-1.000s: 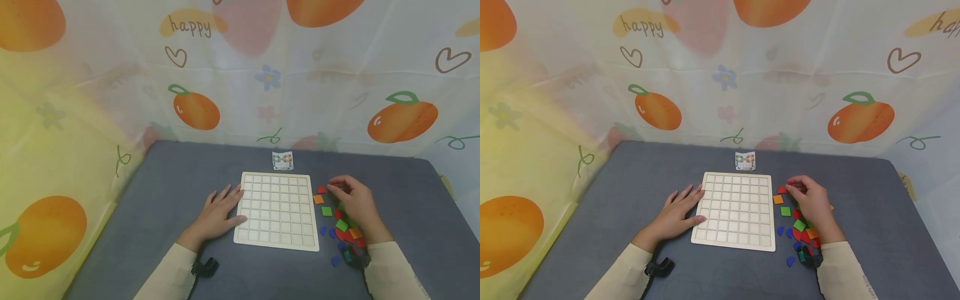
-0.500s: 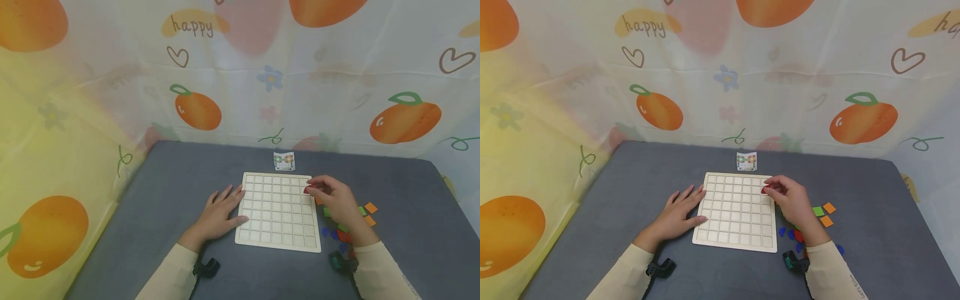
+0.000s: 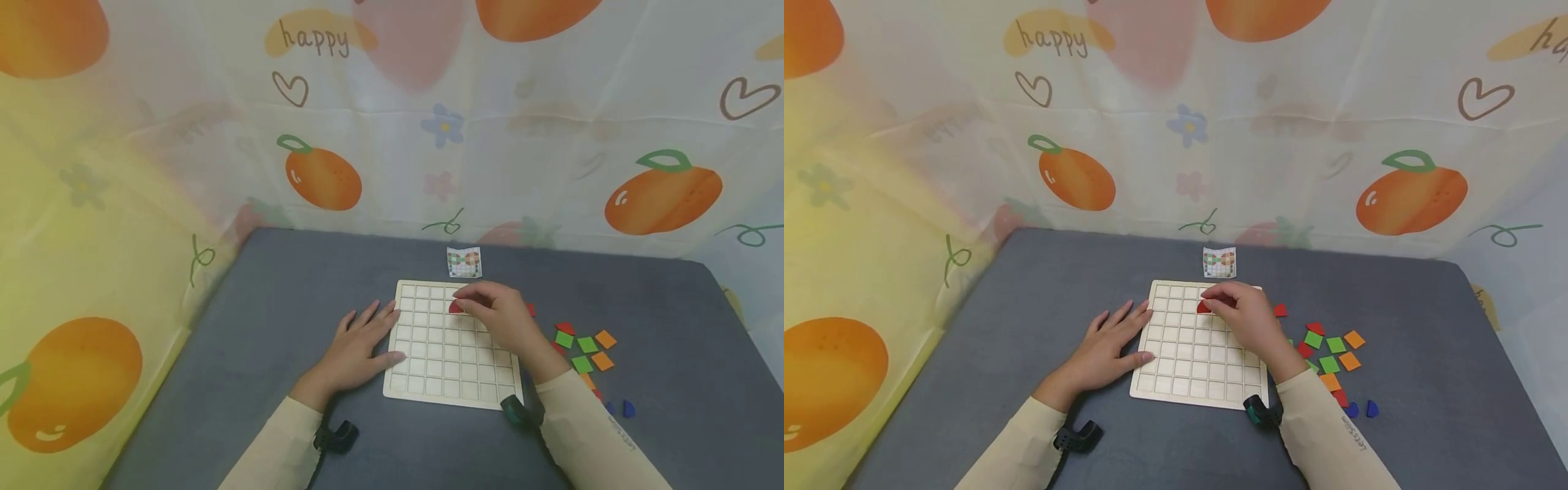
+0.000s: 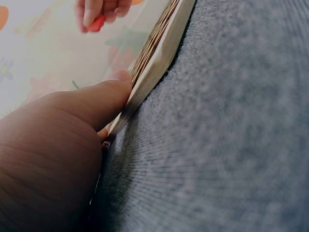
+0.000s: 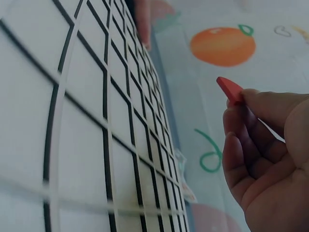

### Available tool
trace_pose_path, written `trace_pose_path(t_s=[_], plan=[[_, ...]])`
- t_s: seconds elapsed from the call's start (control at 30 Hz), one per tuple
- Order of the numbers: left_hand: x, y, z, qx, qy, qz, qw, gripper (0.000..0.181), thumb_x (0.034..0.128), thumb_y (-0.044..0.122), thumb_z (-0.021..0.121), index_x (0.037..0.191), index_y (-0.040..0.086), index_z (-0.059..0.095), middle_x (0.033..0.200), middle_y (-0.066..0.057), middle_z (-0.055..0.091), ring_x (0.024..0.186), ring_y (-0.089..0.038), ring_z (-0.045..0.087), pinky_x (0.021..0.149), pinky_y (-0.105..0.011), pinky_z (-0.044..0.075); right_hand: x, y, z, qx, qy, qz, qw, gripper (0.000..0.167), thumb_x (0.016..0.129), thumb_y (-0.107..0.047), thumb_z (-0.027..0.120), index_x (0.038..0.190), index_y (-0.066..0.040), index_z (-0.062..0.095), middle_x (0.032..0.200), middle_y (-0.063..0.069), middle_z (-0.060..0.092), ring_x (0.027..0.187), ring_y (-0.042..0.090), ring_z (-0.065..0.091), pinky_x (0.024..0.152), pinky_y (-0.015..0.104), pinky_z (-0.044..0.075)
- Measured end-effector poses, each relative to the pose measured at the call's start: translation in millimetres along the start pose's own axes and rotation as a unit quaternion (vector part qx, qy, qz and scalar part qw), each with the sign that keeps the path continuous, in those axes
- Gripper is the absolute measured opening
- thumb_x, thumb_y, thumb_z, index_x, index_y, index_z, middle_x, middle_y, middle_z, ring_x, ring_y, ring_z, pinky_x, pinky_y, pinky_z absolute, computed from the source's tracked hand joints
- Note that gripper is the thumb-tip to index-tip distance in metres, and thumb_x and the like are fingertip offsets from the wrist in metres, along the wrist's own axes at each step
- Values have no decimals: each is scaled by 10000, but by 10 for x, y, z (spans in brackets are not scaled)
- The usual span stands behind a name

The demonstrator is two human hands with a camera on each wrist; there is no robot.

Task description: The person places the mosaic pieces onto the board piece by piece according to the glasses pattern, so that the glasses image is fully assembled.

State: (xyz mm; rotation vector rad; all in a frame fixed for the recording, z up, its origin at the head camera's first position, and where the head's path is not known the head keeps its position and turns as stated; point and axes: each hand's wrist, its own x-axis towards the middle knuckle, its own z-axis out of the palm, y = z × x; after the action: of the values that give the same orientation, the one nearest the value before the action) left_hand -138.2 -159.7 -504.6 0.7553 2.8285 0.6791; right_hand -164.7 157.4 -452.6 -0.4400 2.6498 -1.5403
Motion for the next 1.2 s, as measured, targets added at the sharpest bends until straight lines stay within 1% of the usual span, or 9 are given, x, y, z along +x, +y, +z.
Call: trace_pose_path(t_s=[0.13, 0.2, 0.4, 0.57, 0.77, 1.03, 1.2], plan=[[10, 6, -4, 45, -40, -61, 10000, 844, 1064, 606, 620, 1739, 201, 313, 1785, 57, 222, 1653, -229, 117, 1269, -629, 42, 122, -31, 119, 102, -199, 138, 9997, 109, 1049, -177, 776, 1142, -133, 812, 1025, -46, 777, 933, 217, 704, 832, 423, 550], [12, 7, -7, 49, -66, -74, 9999, 845, 1065, 608, 616, 1740, 204, 307, 1786, 61, 215, 1653, -224, 112, 1269, -627, 40, 183, -38, 182, 112, -286, 211, 9993, 96, 1054, -190, 771, 1134, -149, 807, 1029, -52, 771, 945, 210, 699, 849, 424, 548], [4, 3, -27, 59, -94, -58, 9999, 858, 1068, 605, 614, 1743, 189, 284, 1790, 53, 200, 1654, -233, 106, 1267, -635, 36, 343, -83, 369, -36, -414, 252, 9988, 148, 1068, -186, 749, 1180, -112, 813, 1105, -25, 762, 1002, 205, 694, 918, 467, 556], [-9, 0, -47, 89, -66, -29, 9999, 852, 1071, 592, 621, 1741, 184, 289, 1788, 51, 210, 1654, -242, 119, 1267, -638, 45, 458, -89, 511, -12, -573, 270, 9980, 159, 1090, -161, 710, 1204, -94, 798, 1122, -4, 762, 1019, 203, 695, 945, 472, 554], [-5, -1, -45, 53, -15, 23, 10000, 848, 1071, 589, 624, 1739, 177, 302, 1785, 40, 232, 1653, -261, 132, 1264, -650, 46, 550, -86, 623, -1, -623, 445, 9971, 155, 1093, -155, 702, 1216, -122, 789, 1115, -19, 756, 1030, 197, 687, 957, 461, 547], [0, -27, -24, 95, -104, 15, 9999, 856, 1074, 617, 596, 1746, 204, 263, 1787, 67, 198, 1654, -227, 102, 1269, -630, 37, 640, -54, 737, -281, -675, 483, 9962, 157, 1097, -145, 689, 1216, -131, 791, 1181, 6, 752, 1125, 213, 685, 1007, 462, 535], [0, -29, -15, 36, -121, 9, 9999, 858, 1072, 616, 599, 1746, 202, 266, 1785, 61, 207, 1654, -228, 106, 1269, -628, 36, 657, -60, 766, -518, -675, 485, 9952, 148, 1085, -120, 690, 1190, -118, 794, 1162, 23, 746, 1079, 223, 691, 982, 467, 545]])
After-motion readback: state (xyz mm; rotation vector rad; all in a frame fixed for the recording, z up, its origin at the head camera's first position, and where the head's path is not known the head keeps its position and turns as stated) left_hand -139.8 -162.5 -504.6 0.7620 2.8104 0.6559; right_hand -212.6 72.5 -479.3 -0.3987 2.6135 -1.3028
